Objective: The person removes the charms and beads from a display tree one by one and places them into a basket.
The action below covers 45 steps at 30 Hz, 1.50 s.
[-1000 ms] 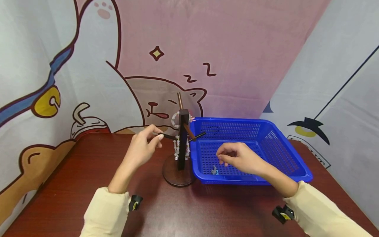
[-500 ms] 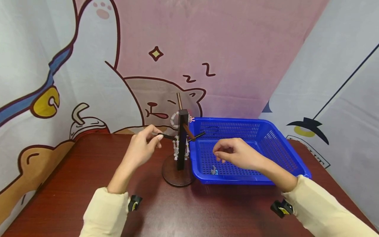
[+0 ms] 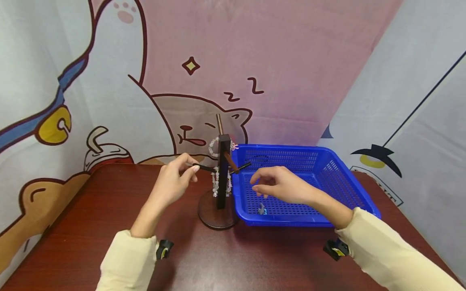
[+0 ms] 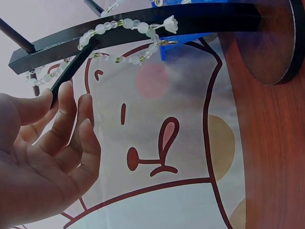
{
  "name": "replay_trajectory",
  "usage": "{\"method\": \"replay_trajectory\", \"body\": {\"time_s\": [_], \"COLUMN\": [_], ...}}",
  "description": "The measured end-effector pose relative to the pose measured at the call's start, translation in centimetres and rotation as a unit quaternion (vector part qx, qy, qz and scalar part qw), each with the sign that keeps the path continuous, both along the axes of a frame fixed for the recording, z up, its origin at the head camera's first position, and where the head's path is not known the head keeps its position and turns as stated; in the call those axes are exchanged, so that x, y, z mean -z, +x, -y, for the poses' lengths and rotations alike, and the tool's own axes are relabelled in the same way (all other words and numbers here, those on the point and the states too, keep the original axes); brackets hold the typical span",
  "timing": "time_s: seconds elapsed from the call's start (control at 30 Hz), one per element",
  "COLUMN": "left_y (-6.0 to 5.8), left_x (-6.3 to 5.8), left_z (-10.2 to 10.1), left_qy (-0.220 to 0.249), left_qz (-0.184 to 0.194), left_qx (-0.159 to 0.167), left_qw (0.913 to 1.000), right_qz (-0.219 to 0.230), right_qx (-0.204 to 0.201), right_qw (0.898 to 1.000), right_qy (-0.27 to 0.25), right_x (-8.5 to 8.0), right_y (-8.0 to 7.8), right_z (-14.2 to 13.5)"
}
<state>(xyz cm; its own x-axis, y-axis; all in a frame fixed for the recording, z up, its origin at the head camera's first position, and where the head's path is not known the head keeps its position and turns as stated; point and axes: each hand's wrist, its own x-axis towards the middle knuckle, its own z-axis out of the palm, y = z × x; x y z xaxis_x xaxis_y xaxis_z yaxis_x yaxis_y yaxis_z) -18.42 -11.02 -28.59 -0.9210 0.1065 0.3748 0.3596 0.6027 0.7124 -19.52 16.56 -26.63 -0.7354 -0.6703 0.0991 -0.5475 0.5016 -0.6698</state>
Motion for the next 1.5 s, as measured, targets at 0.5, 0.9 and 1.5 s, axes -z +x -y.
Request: {"method": "replay_trajectory", "body": {"time_s": [0.5, 0.9, 1.5], "left_y": [0.0, -0.1, 0.0], "left_x": [-0.1, 0.0, -0.1], "left_z": [0.0, 0.1, 0.0], "left_qy": [-0.001, 0.003, 0.001], "left_qz": [0.002, -0.002, 0.0], "left_qx": [0.001, 0.005, 0.002], "left_qw": [1.0, 1.0, 1.0], "right_qz": [0.008, 0.013, -0.007], "right_qx": [0.011, 0.055, 0.093], "right_qw": [1.0, 0.998, 0.996], "right_qy": [0.009, 0.01, 0.007], "right_x": [1.4, 2.6, 4.0], "right_y": [-0.4, -0.8, -1.3], "right_z": [3.2, 4.5, 5.6]}}
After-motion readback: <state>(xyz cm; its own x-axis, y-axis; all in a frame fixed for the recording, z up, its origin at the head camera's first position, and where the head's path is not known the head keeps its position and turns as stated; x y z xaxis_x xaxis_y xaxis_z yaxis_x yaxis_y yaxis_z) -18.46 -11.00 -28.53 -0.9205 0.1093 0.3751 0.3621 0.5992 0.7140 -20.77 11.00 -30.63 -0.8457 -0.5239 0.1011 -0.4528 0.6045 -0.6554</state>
